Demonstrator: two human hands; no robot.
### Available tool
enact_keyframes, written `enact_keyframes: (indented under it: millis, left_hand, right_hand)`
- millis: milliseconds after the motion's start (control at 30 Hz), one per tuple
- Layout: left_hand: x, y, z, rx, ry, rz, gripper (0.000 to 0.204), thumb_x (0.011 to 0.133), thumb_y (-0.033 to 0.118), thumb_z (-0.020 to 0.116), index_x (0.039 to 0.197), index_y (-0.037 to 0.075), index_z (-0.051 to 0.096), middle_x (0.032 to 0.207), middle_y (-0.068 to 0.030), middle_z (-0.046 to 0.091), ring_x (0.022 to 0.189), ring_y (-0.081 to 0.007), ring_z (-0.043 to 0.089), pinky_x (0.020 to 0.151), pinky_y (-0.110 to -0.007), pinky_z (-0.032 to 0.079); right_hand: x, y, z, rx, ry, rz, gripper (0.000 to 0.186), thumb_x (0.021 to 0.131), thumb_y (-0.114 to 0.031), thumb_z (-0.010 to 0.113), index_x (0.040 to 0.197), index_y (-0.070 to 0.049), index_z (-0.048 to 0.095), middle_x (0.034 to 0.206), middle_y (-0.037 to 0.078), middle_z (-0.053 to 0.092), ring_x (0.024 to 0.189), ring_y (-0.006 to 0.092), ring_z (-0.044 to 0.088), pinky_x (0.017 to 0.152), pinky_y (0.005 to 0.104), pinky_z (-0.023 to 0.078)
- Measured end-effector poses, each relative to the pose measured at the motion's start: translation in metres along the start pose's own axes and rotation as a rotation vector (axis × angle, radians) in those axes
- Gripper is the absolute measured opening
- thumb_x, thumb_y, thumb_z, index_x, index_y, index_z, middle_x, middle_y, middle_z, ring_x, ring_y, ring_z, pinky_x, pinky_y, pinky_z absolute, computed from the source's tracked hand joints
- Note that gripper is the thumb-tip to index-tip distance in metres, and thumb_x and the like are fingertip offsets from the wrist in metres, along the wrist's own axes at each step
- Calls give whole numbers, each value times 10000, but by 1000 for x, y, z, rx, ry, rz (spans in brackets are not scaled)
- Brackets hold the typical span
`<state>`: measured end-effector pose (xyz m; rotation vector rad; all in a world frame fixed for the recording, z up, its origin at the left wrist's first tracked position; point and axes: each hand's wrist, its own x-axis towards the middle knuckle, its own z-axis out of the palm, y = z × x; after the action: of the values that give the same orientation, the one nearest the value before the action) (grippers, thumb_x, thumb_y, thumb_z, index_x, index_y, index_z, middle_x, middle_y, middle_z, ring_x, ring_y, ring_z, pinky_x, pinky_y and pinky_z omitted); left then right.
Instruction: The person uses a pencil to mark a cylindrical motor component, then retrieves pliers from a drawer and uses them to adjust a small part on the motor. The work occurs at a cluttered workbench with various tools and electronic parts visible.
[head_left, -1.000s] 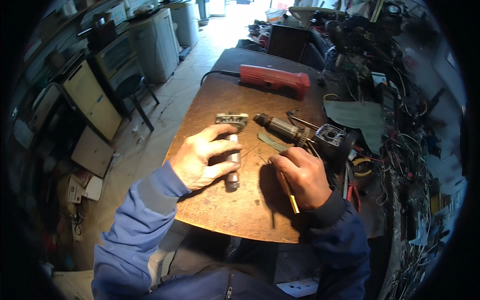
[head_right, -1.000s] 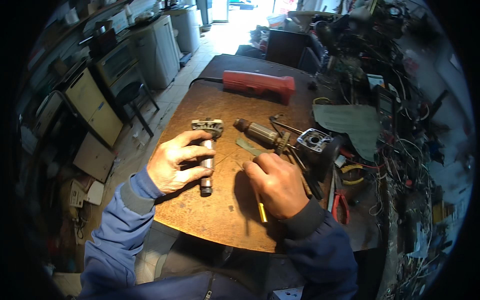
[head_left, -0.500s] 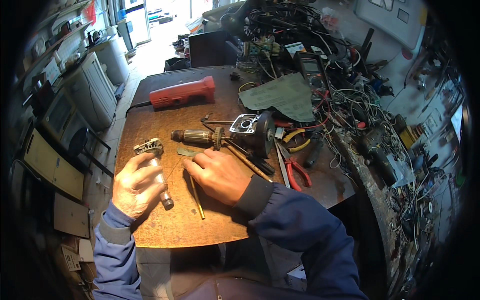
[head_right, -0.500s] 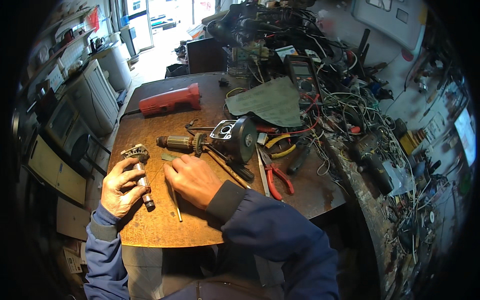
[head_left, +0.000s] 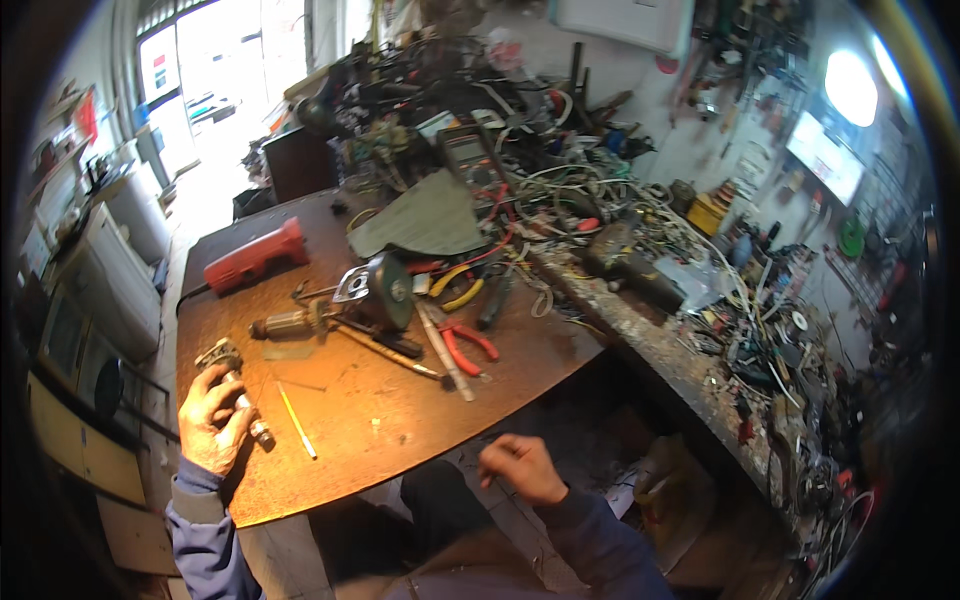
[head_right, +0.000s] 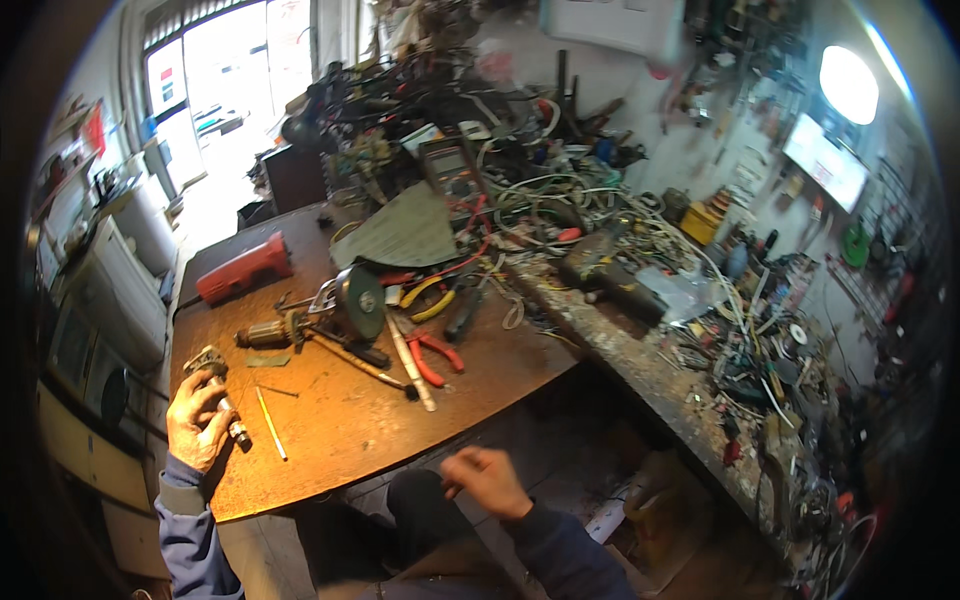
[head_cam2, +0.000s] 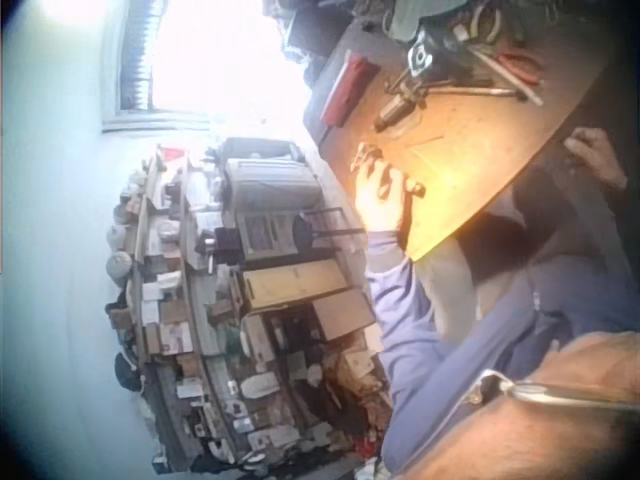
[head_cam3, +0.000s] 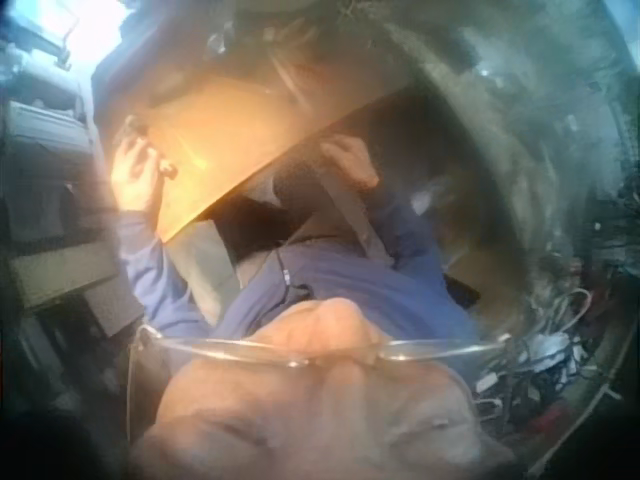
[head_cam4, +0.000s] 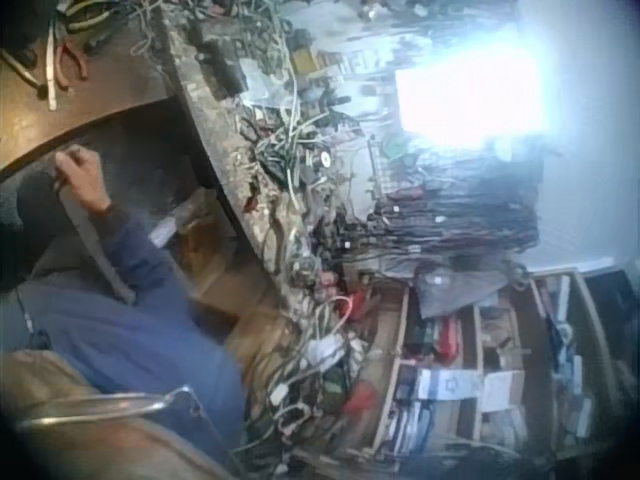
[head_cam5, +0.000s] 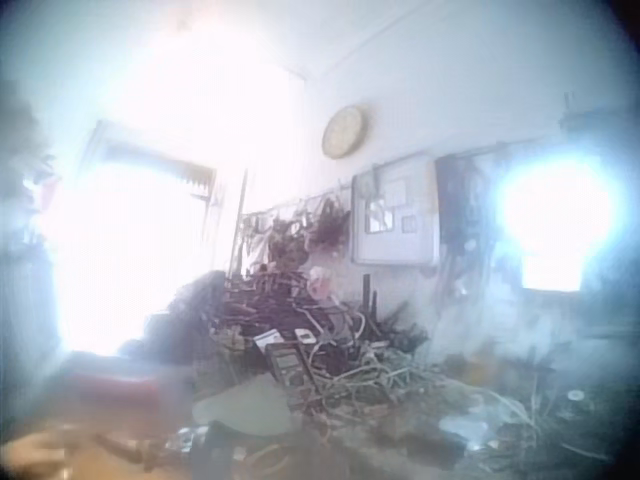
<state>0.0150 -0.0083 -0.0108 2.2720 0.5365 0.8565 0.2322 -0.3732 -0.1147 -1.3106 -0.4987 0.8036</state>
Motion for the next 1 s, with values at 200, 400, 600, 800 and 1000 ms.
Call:
enact_keyframes:
  millis: [200, 400, 600, 800, 1000]
  left_hand:
    - [-3, 0, -7, 74, 18, 25, 263, 843, 25, 722, 1096, -37, 689, 1298, -153, 586, 973, -203, 685, 733, -276, 598]
    - [4, 5, 4, 62, 13, 40, 250, 847, 3, 724, 1090, -47, 687, 1287, -168, 579, 935, -225, 693, 695, -297, 612]
    - [-1, 8, 3, -16, 18, 9, 200, 889, -8, 675, 1079, -69, 679, 1272, -167, 573, 791, -190, 705, 632, -270, 591]
    - [3, 0, 3, 125, 35, 132, 206, 876, 14, 696, 1071, -53, 688, 1257, -143, 585, 838, -180, 686, 673, -264, 584]
    - [3, -13, 6, -10, 18, 26, 197, 879, 6, 682, 1065, -60, 682, 1269, -153, 572, 829, -183, 690, 648, -261, 582]
  right_hand:
    - [63, 58, -99, 496, 701, 20, 286, 1033, -263, 551, 1149, -17, 640, 1015, 95, 712, 925, 190, 698, 809, 365, 583]
    - [127, 143, -162, 564, 714, 15, 426, 1058, -394, 457, 1358, -117, 578, 1318, 29, 642, 1175, 232, 618, 951, 462, 538]
    - [112, 93, -126, 631, 614, -135, 380, 1058, -400, 469, 1322, -158, 595, 1253, 20, 674, 1084, 212, 648, 801, 415, 569]
    - [106, 74, -130, 720, 592, 4, 295, 1053, -357, 495, 1206, -146, 631, 1081, 30, 712, 911, 195, 682, 698, 372, 558]
    - [45, 61, -128, 790, 635, -52, 206, 1029, -283, 530, 1126, -140, 642, 956, 33, 708, 855, 195, 680, 684, 356, 534]
